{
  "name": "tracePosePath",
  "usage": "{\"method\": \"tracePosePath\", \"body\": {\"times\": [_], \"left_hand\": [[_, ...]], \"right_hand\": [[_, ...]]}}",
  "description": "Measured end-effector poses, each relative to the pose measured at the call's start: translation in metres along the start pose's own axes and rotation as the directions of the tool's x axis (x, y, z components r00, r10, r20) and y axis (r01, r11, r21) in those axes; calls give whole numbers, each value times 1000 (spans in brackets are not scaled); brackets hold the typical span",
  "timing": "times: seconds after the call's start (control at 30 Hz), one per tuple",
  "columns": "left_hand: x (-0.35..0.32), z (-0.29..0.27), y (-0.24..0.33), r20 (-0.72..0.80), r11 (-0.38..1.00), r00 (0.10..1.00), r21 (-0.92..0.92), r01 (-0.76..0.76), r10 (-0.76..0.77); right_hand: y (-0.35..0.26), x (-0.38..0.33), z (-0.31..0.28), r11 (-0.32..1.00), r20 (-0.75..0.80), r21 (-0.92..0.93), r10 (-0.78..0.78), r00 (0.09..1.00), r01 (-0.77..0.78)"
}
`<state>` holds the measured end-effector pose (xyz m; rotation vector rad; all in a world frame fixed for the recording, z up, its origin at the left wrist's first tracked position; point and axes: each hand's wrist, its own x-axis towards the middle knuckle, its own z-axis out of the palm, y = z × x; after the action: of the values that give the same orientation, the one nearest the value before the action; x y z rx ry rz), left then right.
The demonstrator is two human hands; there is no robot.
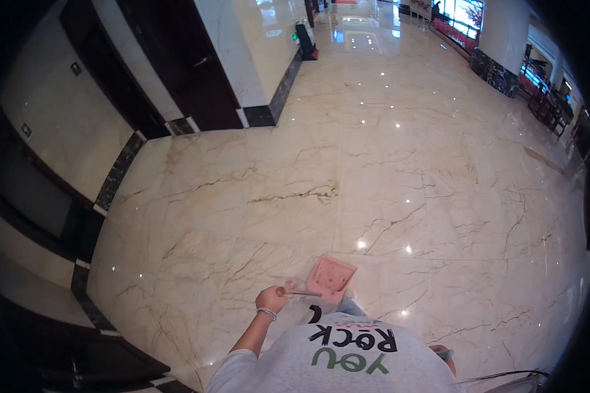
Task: Sweeping the floor with a broom and dustpan in a large lobby area.
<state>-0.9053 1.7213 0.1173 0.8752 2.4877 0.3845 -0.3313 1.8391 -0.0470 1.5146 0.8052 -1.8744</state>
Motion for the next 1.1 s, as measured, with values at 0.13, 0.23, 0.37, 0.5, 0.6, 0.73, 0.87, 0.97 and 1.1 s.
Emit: {"method": "tracePosePath", "body": {"times": [0.13,0.23,0.37,0.5,0.6,0.73,0.87,0.97,1.1], "left_hand": [[63,-10,49,-65,1000,998,-10,-3,2],[98,-20,69,-67,992,993,64,106,-102],[140,-21,84,-146,997,986,3,77,-76],[208,-11,103,-168,987,974,-66,145,-154],[273,-9,134,-145,993,982,-26,117,-119],[371,-20,187,-96,992,995,116,47,-36],[440,-47,247,-33,993,998,106,-49,53],[492,-44,271,-60,992,994,90,-88,94],[552,-37,313,-58,991,992,82,-105,110]], "right_hand": [[-100,-12,-45,998,17,58,-3,1000,2],[-170,-7,-64,995,33,101,-22,999,19],[-221,8,-88,988,37,153,-31,999,25],[-243,26,-142,978,37,211,-16,999,7],[-254,36,-171,963,43,267,10,999,-21],[-304,22,-182,942,26,332,46,999,-52],[-335,23,-182,912,33,402,78,996,-84],[-371,20,-188,903,24,425,61,998,-65],[-437,8,-208,917,-44,398,-19,999,35]]}}
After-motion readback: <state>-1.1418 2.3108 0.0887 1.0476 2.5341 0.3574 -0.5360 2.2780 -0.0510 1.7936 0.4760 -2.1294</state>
